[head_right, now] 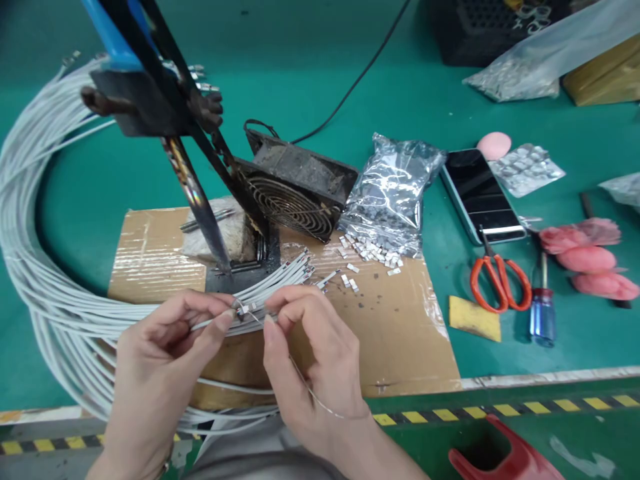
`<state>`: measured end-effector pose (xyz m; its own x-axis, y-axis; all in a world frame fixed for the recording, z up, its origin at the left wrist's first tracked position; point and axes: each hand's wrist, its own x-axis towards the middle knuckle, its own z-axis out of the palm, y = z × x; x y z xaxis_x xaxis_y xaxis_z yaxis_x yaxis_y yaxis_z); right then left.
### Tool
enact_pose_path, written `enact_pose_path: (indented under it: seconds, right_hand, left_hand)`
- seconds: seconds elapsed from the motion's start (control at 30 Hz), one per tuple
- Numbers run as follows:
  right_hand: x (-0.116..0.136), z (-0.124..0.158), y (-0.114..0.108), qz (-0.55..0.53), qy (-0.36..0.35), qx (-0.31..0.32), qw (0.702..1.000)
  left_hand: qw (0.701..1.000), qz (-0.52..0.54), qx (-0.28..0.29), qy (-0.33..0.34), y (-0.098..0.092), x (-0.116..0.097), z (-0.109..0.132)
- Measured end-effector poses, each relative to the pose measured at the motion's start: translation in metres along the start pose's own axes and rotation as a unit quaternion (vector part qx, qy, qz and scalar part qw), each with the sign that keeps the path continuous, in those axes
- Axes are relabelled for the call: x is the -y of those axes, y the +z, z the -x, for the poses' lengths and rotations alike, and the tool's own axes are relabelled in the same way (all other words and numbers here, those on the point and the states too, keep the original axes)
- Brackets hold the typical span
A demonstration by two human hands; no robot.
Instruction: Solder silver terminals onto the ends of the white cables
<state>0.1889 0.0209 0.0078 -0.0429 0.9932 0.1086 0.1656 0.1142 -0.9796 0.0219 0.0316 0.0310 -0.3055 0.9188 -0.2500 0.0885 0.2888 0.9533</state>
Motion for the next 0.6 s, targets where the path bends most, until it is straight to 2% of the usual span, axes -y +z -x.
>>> enact_pose_path:
  seconds: [0.2,0.6]
  right_hand:
    - [0.000,0.001,0.002,-0.080,0.043,0.018,0.996]
    - [0.003,-0.010,0.006,-0.121,0.090,-0.002,0.989]
  left_hand:
    - [1.000,-0.006,0.004,-0.005,0.001,-0.003,-0.004]
    - [1.000,0.003,-0.015,0.008,0.005,-0.006,-0.011]
